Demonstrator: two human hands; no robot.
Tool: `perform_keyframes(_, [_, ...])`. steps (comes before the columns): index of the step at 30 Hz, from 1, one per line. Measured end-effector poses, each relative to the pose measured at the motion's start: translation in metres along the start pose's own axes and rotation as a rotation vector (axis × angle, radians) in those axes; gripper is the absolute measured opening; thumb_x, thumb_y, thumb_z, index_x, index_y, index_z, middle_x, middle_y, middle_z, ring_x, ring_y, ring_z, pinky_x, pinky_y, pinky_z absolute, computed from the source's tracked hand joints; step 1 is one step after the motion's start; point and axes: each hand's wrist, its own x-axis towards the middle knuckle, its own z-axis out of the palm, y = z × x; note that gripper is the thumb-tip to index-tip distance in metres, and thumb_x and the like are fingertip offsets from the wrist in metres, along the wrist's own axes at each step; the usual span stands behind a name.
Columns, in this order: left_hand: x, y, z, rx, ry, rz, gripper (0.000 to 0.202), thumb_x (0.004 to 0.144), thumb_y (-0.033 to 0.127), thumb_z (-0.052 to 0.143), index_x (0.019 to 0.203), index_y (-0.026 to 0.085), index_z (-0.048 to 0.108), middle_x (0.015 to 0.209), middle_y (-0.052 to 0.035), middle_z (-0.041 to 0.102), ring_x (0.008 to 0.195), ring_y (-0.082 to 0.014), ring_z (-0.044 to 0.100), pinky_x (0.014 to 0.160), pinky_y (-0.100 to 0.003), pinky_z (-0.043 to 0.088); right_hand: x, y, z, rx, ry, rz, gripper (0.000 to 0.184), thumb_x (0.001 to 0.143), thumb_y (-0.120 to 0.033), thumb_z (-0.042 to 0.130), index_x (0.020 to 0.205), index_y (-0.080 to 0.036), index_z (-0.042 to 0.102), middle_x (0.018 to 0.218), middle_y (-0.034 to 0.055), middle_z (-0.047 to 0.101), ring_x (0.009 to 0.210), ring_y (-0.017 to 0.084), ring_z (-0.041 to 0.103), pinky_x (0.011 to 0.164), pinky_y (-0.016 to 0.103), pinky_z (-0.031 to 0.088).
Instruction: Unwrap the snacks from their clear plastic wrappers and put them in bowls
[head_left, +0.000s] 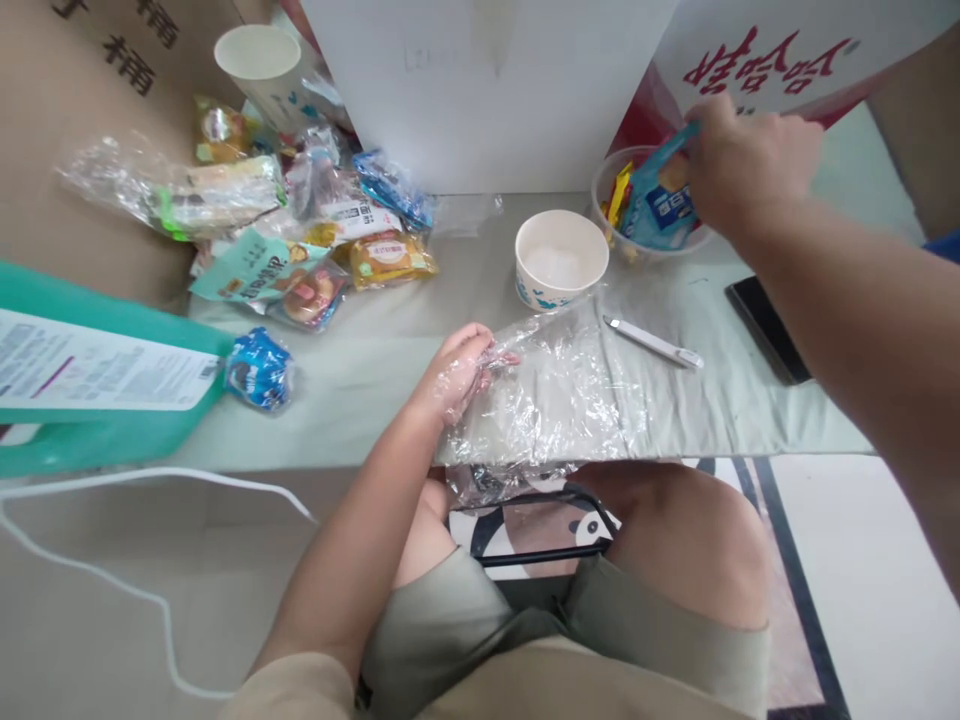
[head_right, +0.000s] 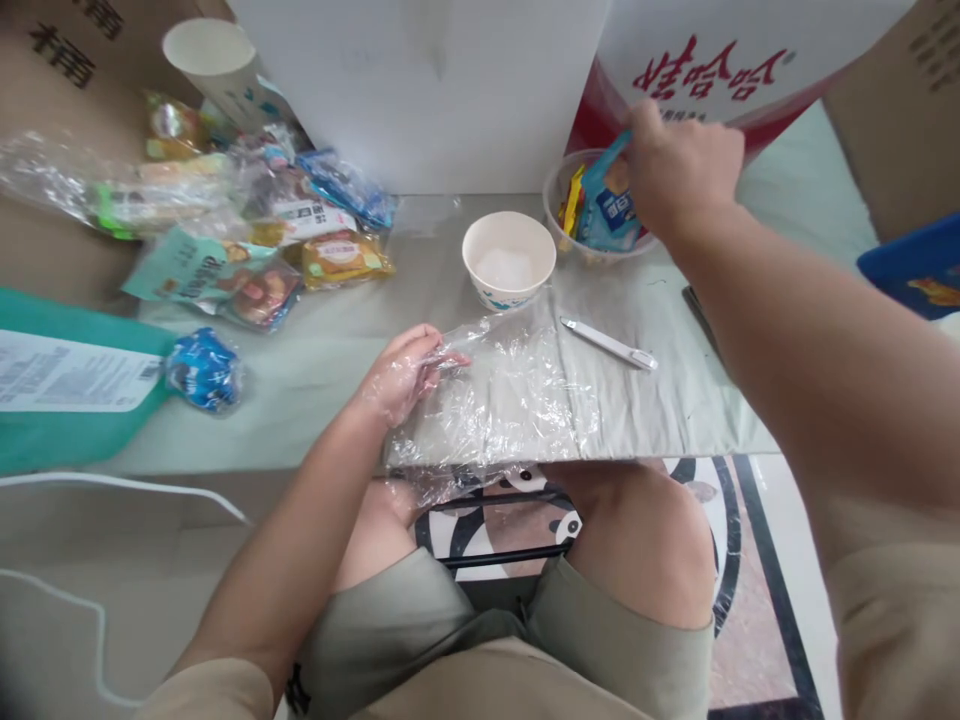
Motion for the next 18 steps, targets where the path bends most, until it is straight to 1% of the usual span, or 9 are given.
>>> perform_keyframes(1, [0.0,-0.001,-0.001,0.002,-0.004,0.005,0.015,0.091,0.024,0.053,0.078,0.021,0.045,0.07,-0.0033,0.074,0.035,-0.0033,0.034,0.037,-0.015,0.022,0.004,0.003,0.007,-0.06,-0.037,-0.003,0.038,0.103,-0.03,0.051,0.132,-0.007,0.063,0.11,0.0274,0.074,0.109,0.036,0.072,0.074,0.051,0.035])
perform_keyframes(3, [0.001,-0.003,-0.002,0.006,-0.011,0.011,0.015,0.091,0.025,0.053,0.079,0.021,0.046,0.072,-0.0042,0.075,0.035,-0.0035,0.034,0.037,-0.016,0.022,0.009,0.005,0.014,-0.161,-0.088,0.044,0.038,0.101,-0.036,0.055,0.128,-0.011,0.066,0.114,0.0208,0.075,0.11,0.032,0.072,0.072,0.048,0.033])
perform_keyframes(6, [0.001,-0.003,-0.002,0.013,-0.013,0.007,0.015,0.093,0.024,0.052,0.079,0.021,0.046,0.073,-0.0047,0.076,0.036,-0.0039,0.035,0.037,-0.016,0.023,0.008,0.002,0.013,-0.153,-0.124,-0.011,0.045,0.1,-0.038,0.051,0.131,-0.009,0.066,0.133,0.018,0.068,0.118,0.029,0.068,0.072,0.047,0.034])
perform_keyframes(9, [0.0,-0.002,-0.001,0.017,-0.007,-0.006,0.016,0.093,0.023,0.051,0.078,0.021,0.047,0.073,-0.0042,0.075,0.036,-0.004,0.035,0.037,-0.017,0.023,0.005,-0.001,0.01,-0.094,-0.177,-0.015,0.055,0.093,-0.036,0.058,0.143,-0.013,0.06,0.147,0.0176,0.059,0.126,0.031,0.063,0.077,0.047,0.037])
perform_keyframes(11, [0.001,-0.002,-0.001,0.017,-0.012,-0.004,0.016,0.093,0.023,0.051,0.078,0.021,0.046,0.073,-0.004,0.075,0.035,-0.0039,0.034,0.037,-0.017,0.021,0.005,0.002,0.011,-0.051,-0.166,-0.024,0.067,0.087,-0.036,0.064,0.149,-0.013,0.053,0.146,0.0181,0.06,0.127,0.031,0.062,0.079,0.046,0.039])
perform_keyframes(13, [0.002,-0.004,-0.001,0.016,-0.02,0.005,0.016,0.092,0.024,0.053,0.077,0.021,0.046,0.073,-0.0035,0.075,0.035,-0.0039,0.034,0.037,-0.018,0.021,0.006,0.006,0.013,-0.028,-0.131,-0.039,0.071,0.087,-0.044,0.062,0.148,-0.01,0.053,0.14,0.0177,0.064,0.123,0.029,0.064,0.079,0.046,0.039])
perform_keyframes(15, [0.003,-0.006,-0.002,0.018,-0.021,0.013,0.017,0.091,0.025,0.055,0.077,0.021,0.047,0.073,-0.0027,0.075,0.035,-0.004,0.035,0.037,-0.018,0.021,0.004,0.01,0.014,-0.042,-0.088,-0.07,0.066,0.089,-0.051,0.056,0.139,-0.008,0.061,0.134,0.0166,0.067,0.12,0.029,0.065,0.077,0.046,0.039])
perform_keyframes(16, [0.003,-0.007,-0.002,0.021,-0.022,0.017,0.017,0.09,0.026,0.056,0.077,0.021,0.047,0.073,-0.0025,0.075,0.036,-0.0041,0.035,0.037,-0.018,0.021,0.002,0.011,0.015,-0.058,-0.062,-0.092,0.06,0.09,-0.05,0.056,0.132,-0.008,0.065,0.133,0.0165,0.068,0.12,0.029,0.065,0.077,0.046,0.039])
perform_keyframes(18, [0.004,-0.009,-0.003,0.031,-0.026,0.026,0.016,0.09,0.027,0.056,0.077,0.021,0.047,0.074,-0.0025,0.075,0.036,-0.0044,0.036,0.037,-0.018,0.021,-0.004,0.008,0.015,-0.088,-0.025,-0.139,0.05,0.088,-0.045,0.064,0.124,-0.01,0.071,0.129,0.0179,0.069,0.117,0.03,0.066,0.078,0.045,0.041])
